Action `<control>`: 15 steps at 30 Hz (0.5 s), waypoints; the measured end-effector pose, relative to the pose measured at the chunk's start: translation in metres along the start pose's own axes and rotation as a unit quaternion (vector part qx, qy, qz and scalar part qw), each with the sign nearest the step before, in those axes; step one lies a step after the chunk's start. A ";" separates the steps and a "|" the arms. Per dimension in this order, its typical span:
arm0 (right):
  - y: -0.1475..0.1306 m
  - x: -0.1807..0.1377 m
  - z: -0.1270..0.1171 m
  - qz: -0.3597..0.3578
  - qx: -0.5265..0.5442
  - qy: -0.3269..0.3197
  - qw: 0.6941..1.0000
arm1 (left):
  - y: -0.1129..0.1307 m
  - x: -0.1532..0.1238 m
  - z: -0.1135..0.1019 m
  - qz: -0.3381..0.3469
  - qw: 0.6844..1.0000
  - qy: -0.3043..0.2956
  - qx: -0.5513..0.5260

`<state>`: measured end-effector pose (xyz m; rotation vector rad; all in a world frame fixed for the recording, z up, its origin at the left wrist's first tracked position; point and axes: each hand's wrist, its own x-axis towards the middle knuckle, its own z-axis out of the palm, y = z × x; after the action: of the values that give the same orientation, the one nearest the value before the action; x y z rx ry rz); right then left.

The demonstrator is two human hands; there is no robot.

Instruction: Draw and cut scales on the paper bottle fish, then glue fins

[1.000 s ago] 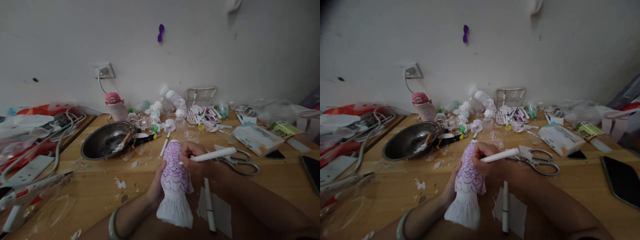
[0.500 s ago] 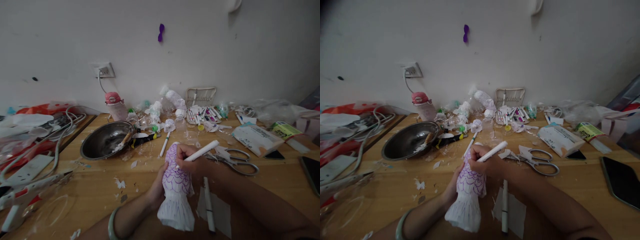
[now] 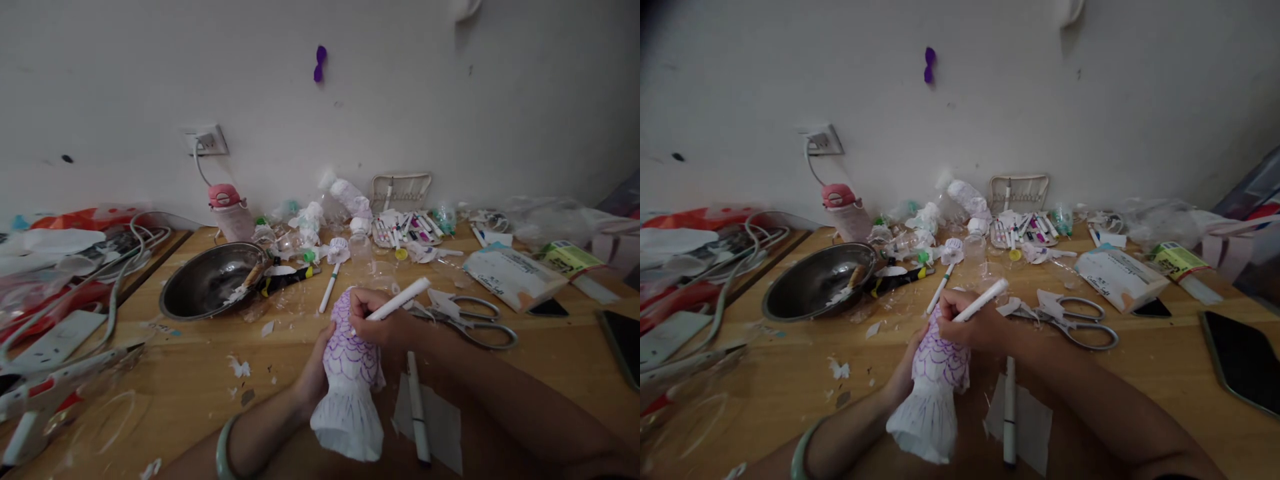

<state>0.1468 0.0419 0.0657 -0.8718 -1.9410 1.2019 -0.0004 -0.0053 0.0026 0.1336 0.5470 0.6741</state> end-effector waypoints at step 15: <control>0.000 0.000 -0.006 -0.016 0.025 -0.042 0.999 | 0.000 0.001 0.003 0.014 0.997 0.027 -0.065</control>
<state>0.1516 0.0451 0.0676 -0.7729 -1.9753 1.2802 0.0018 -0.0048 0.0044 0.0016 0.5534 0.7400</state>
